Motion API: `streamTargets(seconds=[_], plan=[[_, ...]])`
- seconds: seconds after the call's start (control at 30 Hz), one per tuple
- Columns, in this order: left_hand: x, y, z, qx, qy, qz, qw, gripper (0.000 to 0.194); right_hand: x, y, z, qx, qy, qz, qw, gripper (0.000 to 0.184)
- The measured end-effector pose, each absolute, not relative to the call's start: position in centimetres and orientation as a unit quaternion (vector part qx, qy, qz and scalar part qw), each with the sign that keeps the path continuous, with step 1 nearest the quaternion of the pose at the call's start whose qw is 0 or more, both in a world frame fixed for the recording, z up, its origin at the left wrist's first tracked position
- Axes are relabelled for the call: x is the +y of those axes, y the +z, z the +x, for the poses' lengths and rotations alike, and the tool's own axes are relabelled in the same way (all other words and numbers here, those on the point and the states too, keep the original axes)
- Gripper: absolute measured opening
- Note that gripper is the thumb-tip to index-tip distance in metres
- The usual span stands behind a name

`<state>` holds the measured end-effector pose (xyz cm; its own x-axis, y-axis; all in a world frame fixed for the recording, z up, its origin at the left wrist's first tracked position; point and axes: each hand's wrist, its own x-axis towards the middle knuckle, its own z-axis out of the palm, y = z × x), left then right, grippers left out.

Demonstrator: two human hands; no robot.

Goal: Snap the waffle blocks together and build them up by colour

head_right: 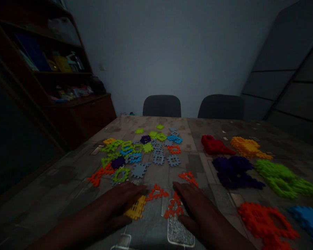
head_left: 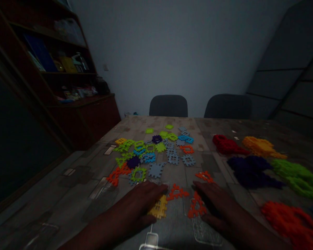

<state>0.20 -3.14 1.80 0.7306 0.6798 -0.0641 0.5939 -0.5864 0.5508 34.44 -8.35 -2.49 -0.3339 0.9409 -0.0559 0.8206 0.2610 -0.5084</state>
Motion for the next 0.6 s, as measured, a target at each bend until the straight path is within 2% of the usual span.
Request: streamTargets(seconds=[0.3, 0.5, 0.6], plan=[[-3.2, 2.0, 0.6, 0.367, 0.056, 0.887, 0.273, 0.085, -8.5, -0.2, 33.5, -0.773, 0.255, -0.570, 0.114, 0.074], [-3.3, 1.6, 0.4, 0.377, 0.065, 0.886, 0.261, 0.089, -8.7, -2.0, 33.7, -0.788, 0.216, -0.554, 0.162, 0.074], [-3.3, 1.2, 0.4, 0.376, 0.061, 0.889, 0.253, 0.093, -8.9, -2.6, 33.9, -0.791, 0.211, -0.551, 0.159, 0.072]])
